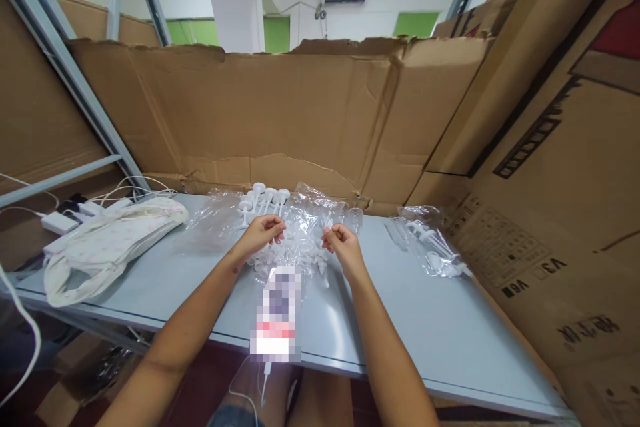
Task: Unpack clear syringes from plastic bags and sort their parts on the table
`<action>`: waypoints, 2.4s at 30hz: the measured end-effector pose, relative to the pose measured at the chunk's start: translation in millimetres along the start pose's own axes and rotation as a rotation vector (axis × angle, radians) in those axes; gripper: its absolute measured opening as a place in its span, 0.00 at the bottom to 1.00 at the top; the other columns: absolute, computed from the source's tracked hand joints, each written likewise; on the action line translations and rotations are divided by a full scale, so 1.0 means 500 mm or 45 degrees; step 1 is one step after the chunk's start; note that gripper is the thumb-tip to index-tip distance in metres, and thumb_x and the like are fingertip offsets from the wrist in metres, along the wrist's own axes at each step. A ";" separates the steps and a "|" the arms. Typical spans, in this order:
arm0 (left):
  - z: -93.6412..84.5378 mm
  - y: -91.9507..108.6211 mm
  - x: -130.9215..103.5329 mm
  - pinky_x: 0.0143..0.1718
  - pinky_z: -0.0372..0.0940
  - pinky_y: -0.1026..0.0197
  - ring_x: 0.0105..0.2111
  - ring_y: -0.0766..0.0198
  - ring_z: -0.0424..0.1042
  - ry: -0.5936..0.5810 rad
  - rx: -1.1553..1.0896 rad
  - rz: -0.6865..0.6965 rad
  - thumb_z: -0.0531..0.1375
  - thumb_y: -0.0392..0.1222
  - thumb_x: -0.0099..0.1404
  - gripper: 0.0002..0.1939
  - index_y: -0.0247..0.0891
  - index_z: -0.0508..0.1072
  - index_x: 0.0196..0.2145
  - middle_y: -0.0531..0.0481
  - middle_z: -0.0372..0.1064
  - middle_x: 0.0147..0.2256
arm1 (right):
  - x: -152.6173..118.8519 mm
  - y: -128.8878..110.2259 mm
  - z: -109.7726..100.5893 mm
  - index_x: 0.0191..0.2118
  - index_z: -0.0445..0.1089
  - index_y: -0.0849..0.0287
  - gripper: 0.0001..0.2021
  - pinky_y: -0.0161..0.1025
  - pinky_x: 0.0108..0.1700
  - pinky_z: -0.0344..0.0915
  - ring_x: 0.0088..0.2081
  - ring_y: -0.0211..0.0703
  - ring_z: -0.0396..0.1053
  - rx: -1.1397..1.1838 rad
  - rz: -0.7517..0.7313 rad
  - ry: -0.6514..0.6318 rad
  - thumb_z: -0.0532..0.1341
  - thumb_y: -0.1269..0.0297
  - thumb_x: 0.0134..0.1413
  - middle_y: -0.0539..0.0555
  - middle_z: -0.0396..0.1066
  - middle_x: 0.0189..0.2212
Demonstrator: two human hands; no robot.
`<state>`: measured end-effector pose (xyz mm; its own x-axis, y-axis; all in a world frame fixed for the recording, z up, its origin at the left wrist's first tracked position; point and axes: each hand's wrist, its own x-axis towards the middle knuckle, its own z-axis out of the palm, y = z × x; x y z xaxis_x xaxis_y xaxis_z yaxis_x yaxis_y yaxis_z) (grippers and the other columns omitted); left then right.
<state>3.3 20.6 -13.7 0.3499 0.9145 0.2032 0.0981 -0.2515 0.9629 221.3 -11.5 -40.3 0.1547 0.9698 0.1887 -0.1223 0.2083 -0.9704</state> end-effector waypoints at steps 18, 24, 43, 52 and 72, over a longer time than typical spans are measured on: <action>0.020 -0.014 0.005 0.26 0.61 0.66 0.21 0.70 0.66 -0.005 -0.023 -0.059 0.62 0.49 0.55 0.14 0.35 0.66 0.26 0.53 0.67 0.22 | 0.002 -0.001 -0.003 0.25 0.63 0.56 0.17 0.33 0.24 0.56 0.23 0.34 0.62 0.242 -0.085 0.122 0.67 0.49 0.43 0.46 0.64 0.20; 0.024 -0.019 0.005 0.22 0.60 0.67 0.19 0.71 0.65 0.063 -0.046 -0.019 0.58 0.44 0.59 0.09 0.35 0.65 0.27 0.54 0.66 0.21 | -0.002 -0.003 0.008 0.25 0.65 0.56 0.16 0.34 0.27 0.59 0.22 0.34 0.60 0.133 -0.117 0.033 0.68 0.51 0.41 0.47 0.66 0.23; 0.029 -0.019 0.008 0.15 0.56 0.70 0.15 0.72 0.66 0.237 -0.134 -0.021 0.58 0.49 0.59 0.13 0.36 0.65 0.32 0.57 0.65 0.21 | -0.005 0.012 0.018 0.27 0.70 0.59 0.18 0.35 0.26 0.63 0.23 0.38 0.68 0.012 0.109 -0.202 0.70 0.49 0.35 0.50 0.72 0.21; 0.021 -0.015 0.002 0.16 0.58 0.71 0.17 0.71 0.69 0.026 -0.157 -0.161 0.61 0.45 0.57 0.12 0.34 0.67 0.34 0.54 0.69 0.22 | 0.005 0.013 0.006 0.45 0.69 0.56 0.26 0.35 0.28 0.66 0.22 0.36 0.67 0.136 -0.001 0.063 0.68 0.49 0.39 0.49 0.73 0.24; 0.016 0.008 -0.012 0.38 0.69 0.58 0.40 0.56 0.75 -0.151 -0.415 -0.022 0.61 0.59 0.56 0.30 0.38 0.67 0.51 0.37 0.66 0.52 | -0.007 0.020 0.028 0.29 0.73 0.57 0.15 0.49 0.51 0.68 0.39 0.46 0.74 0.197 -0.032 -0.090 0.69 0.51 0.41 0.53 0.76 0.36</action>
<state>8.9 11.6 -12.7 0.4587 0.8696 0.1826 -0.1912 -0.1041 0.9760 205.9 -10.9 -48.6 0.0911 0.9694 0.2279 -0.2693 0.2443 -0.9316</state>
